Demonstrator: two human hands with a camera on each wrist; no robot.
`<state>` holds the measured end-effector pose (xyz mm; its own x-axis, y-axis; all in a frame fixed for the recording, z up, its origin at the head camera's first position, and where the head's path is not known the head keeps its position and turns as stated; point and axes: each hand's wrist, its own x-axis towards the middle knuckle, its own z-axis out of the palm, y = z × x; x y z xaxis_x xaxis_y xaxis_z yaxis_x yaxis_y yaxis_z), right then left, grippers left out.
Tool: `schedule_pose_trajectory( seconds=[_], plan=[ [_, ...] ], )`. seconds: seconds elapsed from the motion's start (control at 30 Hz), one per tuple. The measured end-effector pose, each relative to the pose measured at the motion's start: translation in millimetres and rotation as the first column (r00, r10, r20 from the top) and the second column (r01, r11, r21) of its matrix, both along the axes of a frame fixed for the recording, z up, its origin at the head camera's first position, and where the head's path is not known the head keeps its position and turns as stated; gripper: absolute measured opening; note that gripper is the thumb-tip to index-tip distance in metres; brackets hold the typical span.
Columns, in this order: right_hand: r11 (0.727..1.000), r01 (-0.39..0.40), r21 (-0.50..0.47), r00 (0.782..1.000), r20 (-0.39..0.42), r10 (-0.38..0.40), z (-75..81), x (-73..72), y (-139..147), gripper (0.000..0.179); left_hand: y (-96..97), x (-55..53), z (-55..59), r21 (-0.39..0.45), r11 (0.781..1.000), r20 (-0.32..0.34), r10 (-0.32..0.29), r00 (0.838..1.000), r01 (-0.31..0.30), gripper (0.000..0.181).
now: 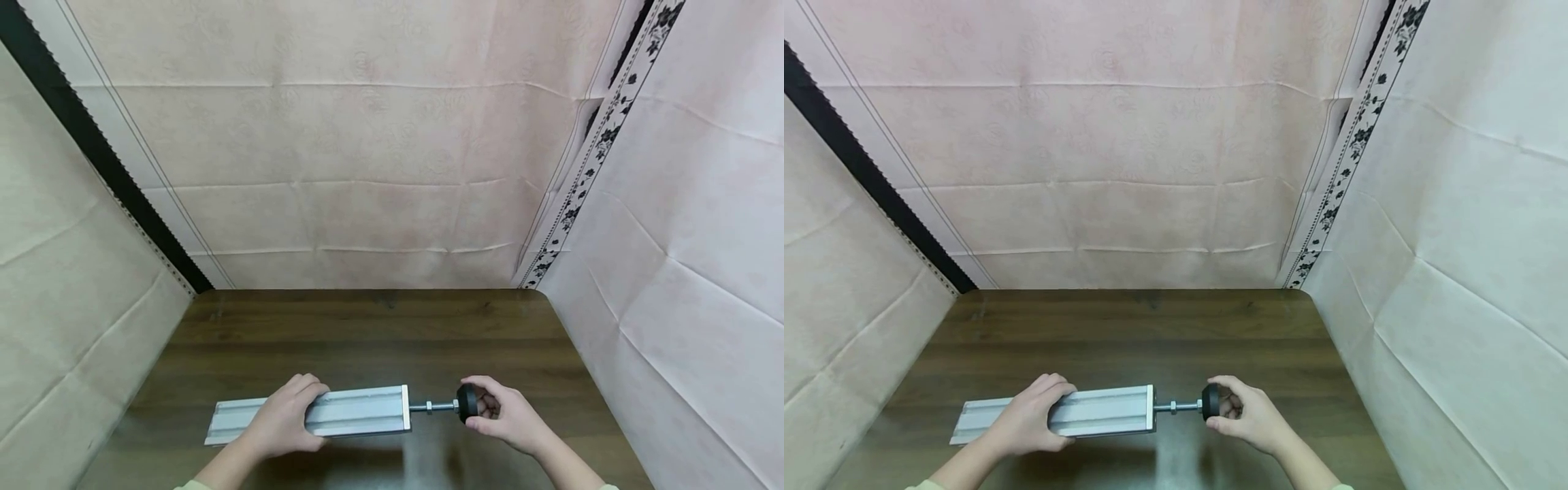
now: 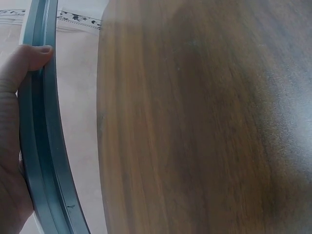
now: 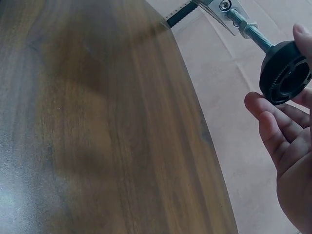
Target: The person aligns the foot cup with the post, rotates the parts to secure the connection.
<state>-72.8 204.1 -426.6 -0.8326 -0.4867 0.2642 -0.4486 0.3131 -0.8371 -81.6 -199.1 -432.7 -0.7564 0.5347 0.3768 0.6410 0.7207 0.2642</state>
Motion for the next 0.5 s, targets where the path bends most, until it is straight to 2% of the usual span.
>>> schedule_pose_trajectory(
  seconds=[0.17, 0.5],
  plan=[
    [1.0, 0.009, -0.004, 1.0, 0.025, -0.009, 3.0, 0.1, -0.7, 0.045, 0.5, -0.3, 0.3, 0.0, 1.0, -0.007, -0.002, 1.0, 0.002, 0.062],
    [1.0, 0.009, -0.019, 1.0, -0.007, -0.009, 0.8, 0.0, -0.7, 0.042, 0.6, 0.2, -0.5, 0.004, 1.0, -0.024, -0.002, 1.0, 0.003, 0.063]
  ],
)
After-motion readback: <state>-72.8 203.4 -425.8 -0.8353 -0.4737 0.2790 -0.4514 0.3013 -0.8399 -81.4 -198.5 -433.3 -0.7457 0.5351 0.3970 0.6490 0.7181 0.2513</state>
